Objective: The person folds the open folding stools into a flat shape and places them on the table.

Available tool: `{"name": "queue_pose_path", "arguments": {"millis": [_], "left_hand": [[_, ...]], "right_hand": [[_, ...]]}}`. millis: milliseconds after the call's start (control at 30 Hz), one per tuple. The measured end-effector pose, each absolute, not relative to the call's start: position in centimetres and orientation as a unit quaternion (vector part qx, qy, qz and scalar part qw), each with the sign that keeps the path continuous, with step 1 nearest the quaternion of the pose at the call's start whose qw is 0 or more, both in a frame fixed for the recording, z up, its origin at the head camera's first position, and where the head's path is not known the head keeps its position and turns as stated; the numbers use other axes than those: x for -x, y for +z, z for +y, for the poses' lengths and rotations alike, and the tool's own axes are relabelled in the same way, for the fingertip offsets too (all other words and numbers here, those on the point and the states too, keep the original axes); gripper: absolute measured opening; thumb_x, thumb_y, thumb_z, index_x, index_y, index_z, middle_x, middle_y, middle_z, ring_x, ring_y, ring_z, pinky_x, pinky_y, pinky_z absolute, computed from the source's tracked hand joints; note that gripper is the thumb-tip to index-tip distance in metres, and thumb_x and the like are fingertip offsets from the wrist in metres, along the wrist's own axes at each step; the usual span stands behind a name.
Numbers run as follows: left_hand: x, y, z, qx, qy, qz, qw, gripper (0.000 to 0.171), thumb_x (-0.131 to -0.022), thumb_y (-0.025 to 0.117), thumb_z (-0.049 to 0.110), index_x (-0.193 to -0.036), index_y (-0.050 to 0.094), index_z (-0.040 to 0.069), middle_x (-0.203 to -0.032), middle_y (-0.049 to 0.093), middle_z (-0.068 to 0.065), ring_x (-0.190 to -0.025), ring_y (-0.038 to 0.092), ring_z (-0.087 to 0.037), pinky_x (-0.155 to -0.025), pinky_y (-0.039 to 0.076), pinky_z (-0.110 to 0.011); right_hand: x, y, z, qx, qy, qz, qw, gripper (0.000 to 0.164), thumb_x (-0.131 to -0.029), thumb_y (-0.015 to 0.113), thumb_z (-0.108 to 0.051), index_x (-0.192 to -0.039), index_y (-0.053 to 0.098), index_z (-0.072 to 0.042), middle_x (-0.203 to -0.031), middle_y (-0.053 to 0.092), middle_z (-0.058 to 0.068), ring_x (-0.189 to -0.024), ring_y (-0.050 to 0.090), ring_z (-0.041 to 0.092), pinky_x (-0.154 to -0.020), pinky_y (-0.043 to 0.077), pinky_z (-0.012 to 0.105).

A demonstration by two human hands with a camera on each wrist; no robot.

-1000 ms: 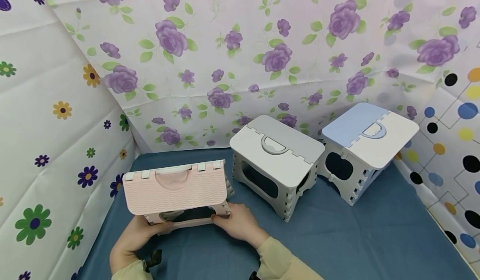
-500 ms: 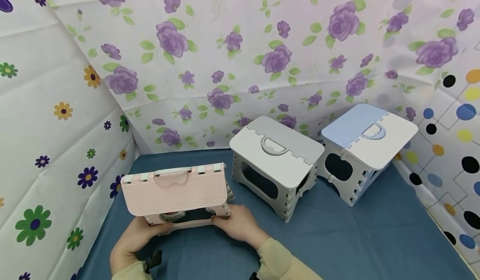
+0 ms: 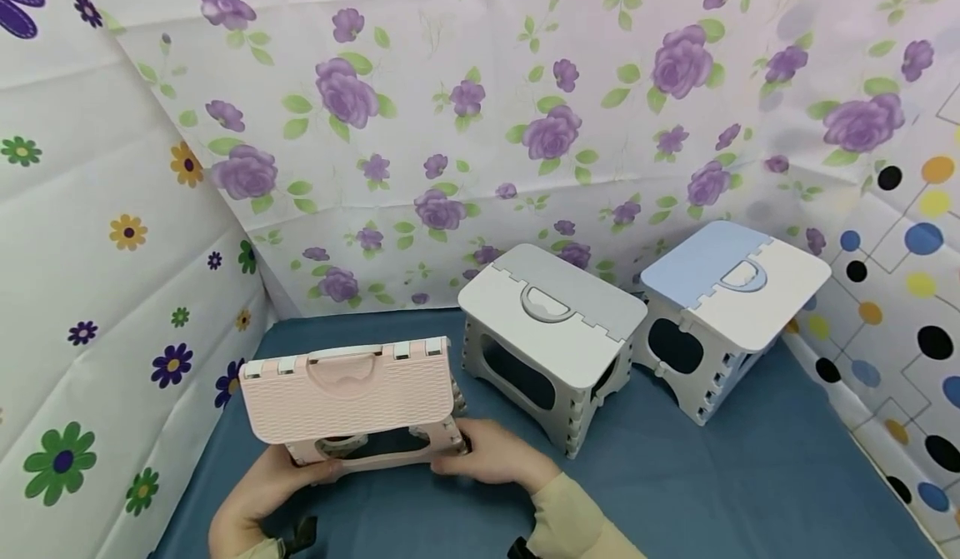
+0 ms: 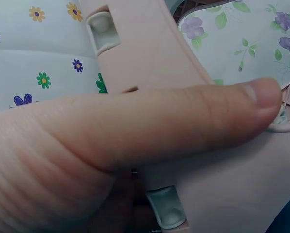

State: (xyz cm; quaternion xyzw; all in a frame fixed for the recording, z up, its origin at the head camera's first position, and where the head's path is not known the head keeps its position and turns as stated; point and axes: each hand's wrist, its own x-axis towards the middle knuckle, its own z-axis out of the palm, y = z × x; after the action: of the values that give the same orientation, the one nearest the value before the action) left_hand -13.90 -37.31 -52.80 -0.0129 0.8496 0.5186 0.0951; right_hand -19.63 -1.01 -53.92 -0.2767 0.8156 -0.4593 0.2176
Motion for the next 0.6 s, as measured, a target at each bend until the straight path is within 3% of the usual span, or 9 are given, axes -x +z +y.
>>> {"name": "queue_pose_path", "arguments": {"millis": [200, 333, 433, 600], "left_hand": [[14.1, -53.1, -37.5, -0.048, 0.524, 0.85, 0.009, 0.098, -0.086, 0.092, 0.007, -0.161, 0.028, 0.006, -0.148, 0.048, -0.018, -0.12, 0.056, -0.004, -0.092, 0.052, -0.024], [14.1, -53.3, -37.5, -0.07, 0.526, 0.847, -0.018, 0.097, -0.083, 0.093, 0.005, -0.158, 0.032, 0.007, -0.145, 0.049, -0.013, -0.118, 0.056, -0.001, -0.091, 0.053, -0.024], [14.0, -53.3, -37.7, -0.067, 0.523, 0.85, -0.022, 0.096, -0.083, 0.093, 0.004, -0.158, 0.032, 0.007, -0.143, 0.049, -0.013, -0.117, 0.056, -0.001, -0.089, 0.054, -0.026], [13.9, -53.2, -37.8, -0.061, 0.514, 0.855, -0.028, 0.096, -0.083, 0.094, 0.004, -0.158, 0.034, 0.006, -0.143, 0.051, -0.015, -0.114, 0.058, -0.002, -0.087, 0.056, -0.027]], "right_hand": [[20.2, -52.7, 1.0, 0.237, -0.482, 0.812, 0.229, 0.055, -0.098, 0.079, -0.04, -0.138, 0.06, -0.008, -0.124, 0.07, 0.004, -0.113, 0.069, 0.019, -0.095, 0.056, 0.041], [20.3, -52.2, 1.8, 0.215, -0.503, 0.806, 0.226, 0.085, -0.095, 0.083, -0.037, -0.157, 0.034, -0.005, -0.133, 0.067, 0.017, -0.12, 0.069, 0.032, -0.098, 0.056, 0.051], [20.4, -51.9, 2.0, 0.23, -0.492, 0.812, 0.213, 0.105, -0.094, 0.085, -0.038, -0.17, 0.018, -0.011, -0.137, 0.066, 0.021, -0.122, 0.068, 0.036, -0.1, 0.055, 0.054], [20.4, -51.8, 1.8, 0.249, -0.443, 0.841, 0.183, 0.097, -0.092, 0.085, -0.045, -0.169, 0.033, -0.017, -0.15, 0.059, 0.019, -0.135, 0.059, 0.037, -0.107, 0.051, 0.057]]}}
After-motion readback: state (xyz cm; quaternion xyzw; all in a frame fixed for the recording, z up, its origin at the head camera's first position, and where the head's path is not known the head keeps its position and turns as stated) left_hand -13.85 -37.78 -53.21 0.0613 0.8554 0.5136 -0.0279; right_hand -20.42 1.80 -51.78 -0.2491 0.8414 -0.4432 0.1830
